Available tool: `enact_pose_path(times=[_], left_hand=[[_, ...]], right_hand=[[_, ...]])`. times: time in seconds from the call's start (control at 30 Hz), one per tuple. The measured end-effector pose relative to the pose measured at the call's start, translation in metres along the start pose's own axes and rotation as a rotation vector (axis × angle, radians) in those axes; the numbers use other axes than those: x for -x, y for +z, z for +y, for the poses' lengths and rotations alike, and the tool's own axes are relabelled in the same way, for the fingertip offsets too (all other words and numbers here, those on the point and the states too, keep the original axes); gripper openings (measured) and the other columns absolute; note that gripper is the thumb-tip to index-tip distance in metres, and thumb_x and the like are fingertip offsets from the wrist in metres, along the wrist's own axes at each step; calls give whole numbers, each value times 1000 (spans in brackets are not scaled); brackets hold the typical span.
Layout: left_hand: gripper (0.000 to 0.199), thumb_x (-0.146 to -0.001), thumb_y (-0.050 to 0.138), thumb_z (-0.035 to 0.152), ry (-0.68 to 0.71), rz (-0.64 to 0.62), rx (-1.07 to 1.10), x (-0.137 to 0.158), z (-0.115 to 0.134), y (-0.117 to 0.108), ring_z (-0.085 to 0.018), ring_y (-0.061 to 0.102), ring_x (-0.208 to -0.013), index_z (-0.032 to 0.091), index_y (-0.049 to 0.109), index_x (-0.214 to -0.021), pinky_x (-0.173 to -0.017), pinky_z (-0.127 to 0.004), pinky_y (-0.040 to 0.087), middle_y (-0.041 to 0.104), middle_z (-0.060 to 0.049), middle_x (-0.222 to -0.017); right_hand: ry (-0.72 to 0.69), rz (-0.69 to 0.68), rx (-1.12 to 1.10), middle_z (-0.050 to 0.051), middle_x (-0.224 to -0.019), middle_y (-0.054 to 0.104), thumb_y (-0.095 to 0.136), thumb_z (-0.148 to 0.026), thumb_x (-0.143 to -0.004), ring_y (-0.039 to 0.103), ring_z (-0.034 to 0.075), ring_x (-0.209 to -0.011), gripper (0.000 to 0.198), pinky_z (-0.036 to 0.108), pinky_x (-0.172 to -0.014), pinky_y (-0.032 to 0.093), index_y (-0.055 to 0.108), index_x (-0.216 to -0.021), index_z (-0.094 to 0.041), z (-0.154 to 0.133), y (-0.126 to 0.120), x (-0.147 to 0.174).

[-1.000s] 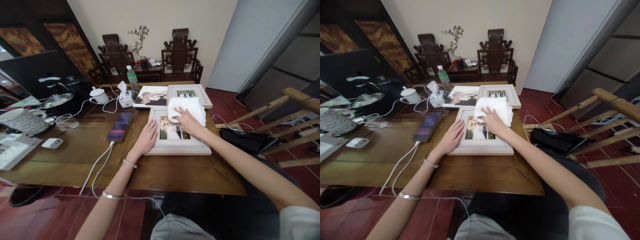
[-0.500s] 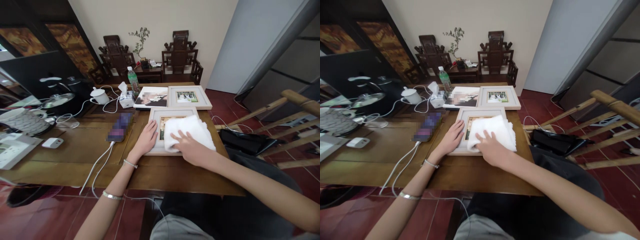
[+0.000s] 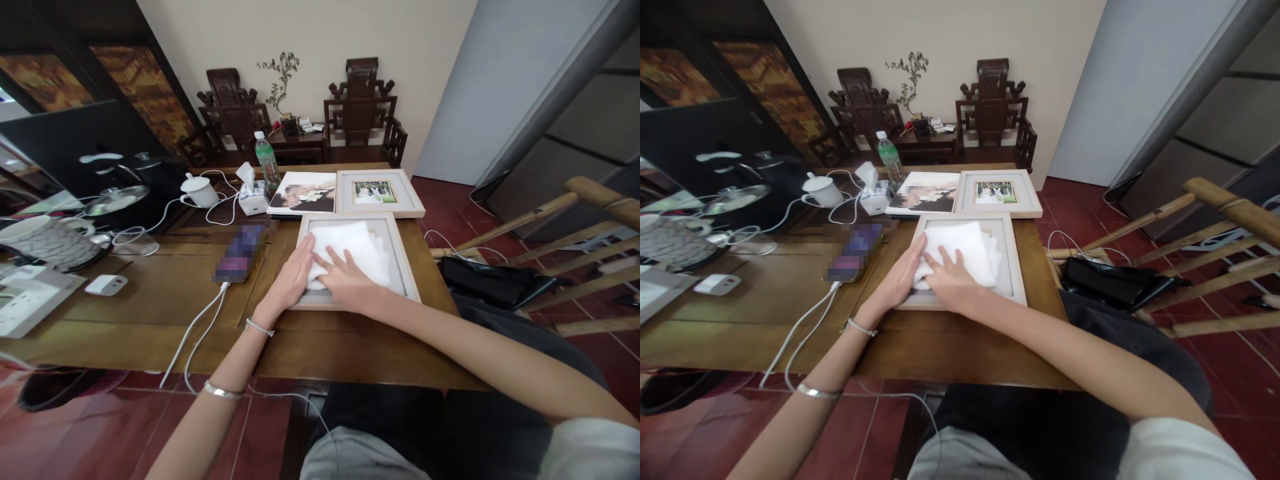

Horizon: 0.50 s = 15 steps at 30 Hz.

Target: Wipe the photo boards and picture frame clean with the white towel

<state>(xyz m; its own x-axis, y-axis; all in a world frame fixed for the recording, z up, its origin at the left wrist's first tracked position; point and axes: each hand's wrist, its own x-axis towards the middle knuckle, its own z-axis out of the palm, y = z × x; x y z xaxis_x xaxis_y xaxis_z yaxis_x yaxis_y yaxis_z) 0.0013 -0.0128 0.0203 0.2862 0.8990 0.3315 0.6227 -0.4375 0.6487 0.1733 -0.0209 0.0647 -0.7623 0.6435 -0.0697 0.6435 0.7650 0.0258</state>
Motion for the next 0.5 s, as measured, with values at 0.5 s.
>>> enact_pose_path(times=[0.5], left_hand=[[63,-96,14,53,24,69,33,0,-3,-1,-21,17,-142,17,18,-148,-117,-39,14,17,-8,-155]], right_hand=[[107,53,71,20,-145,37,48,-13,-86,28,41,-134,36,57,-104,28,64,-118,-11,-8,-9,-32]])
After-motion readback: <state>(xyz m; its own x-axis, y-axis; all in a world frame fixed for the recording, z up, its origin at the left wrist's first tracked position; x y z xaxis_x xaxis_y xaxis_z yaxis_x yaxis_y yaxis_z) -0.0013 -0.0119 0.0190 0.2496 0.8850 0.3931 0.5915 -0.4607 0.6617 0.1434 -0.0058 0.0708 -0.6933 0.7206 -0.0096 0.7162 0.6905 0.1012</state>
